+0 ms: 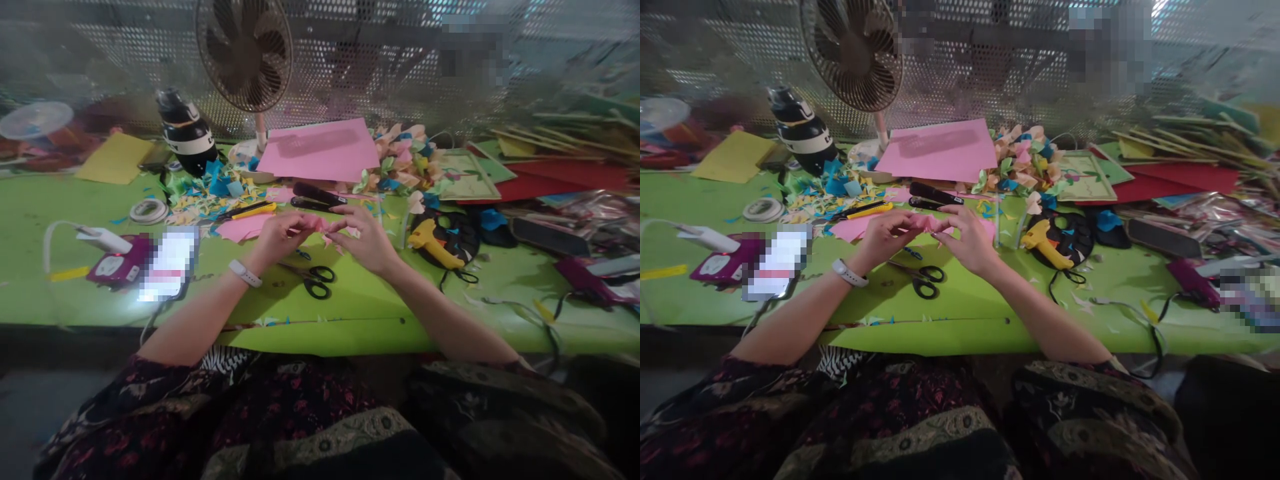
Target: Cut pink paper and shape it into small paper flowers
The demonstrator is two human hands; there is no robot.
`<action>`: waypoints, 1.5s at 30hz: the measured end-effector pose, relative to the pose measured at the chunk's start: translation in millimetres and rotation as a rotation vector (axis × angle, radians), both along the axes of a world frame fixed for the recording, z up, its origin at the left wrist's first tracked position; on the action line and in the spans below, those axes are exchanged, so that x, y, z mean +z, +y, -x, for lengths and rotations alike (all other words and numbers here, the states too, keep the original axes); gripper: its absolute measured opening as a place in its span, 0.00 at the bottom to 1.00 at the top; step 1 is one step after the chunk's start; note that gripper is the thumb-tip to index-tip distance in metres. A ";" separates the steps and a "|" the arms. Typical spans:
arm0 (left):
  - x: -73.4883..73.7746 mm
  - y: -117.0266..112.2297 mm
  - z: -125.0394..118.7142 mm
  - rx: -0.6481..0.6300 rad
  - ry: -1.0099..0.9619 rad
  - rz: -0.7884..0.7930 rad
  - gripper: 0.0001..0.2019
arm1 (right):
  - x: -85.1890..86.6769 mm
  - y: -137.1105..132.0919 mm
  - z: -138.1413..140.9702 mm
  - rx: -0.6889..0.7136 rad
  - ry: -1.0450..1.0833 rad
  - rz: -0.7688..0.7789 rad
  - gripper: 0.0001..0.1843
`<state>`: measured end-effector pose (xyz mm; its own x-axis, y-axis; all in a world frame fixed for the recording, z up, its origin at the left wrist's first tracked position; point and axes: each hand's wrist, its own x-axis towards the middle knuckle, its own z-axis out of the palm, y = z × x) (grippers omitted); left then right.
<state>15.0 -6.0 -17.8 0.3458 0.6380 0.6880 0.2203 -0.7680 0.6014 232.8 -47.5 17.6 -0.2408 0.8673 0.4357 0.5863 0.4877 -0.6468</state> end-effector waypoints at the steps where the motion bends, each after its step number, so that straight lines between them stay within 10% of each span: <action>1: 0.3 -1.2 -0.9 0.005 0.005 -0.021 0.11 | -1.1 0.4 0.0 -0.006 0.001 0.001 0.04; 45: 8.3 -14.2 -2.8 0.052 0.078 -0.111 0.06 | -2.0 0.0 2.9 -0.045 0.077 0.100 0.03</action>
<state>17.7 -20.2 -9.5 0.3693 0.5783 0.7275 0.3043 -0.8149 0.4933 229.8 -47.5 15.6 -0.1698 0.9163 0.3627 0.5526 0.3933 -0.7348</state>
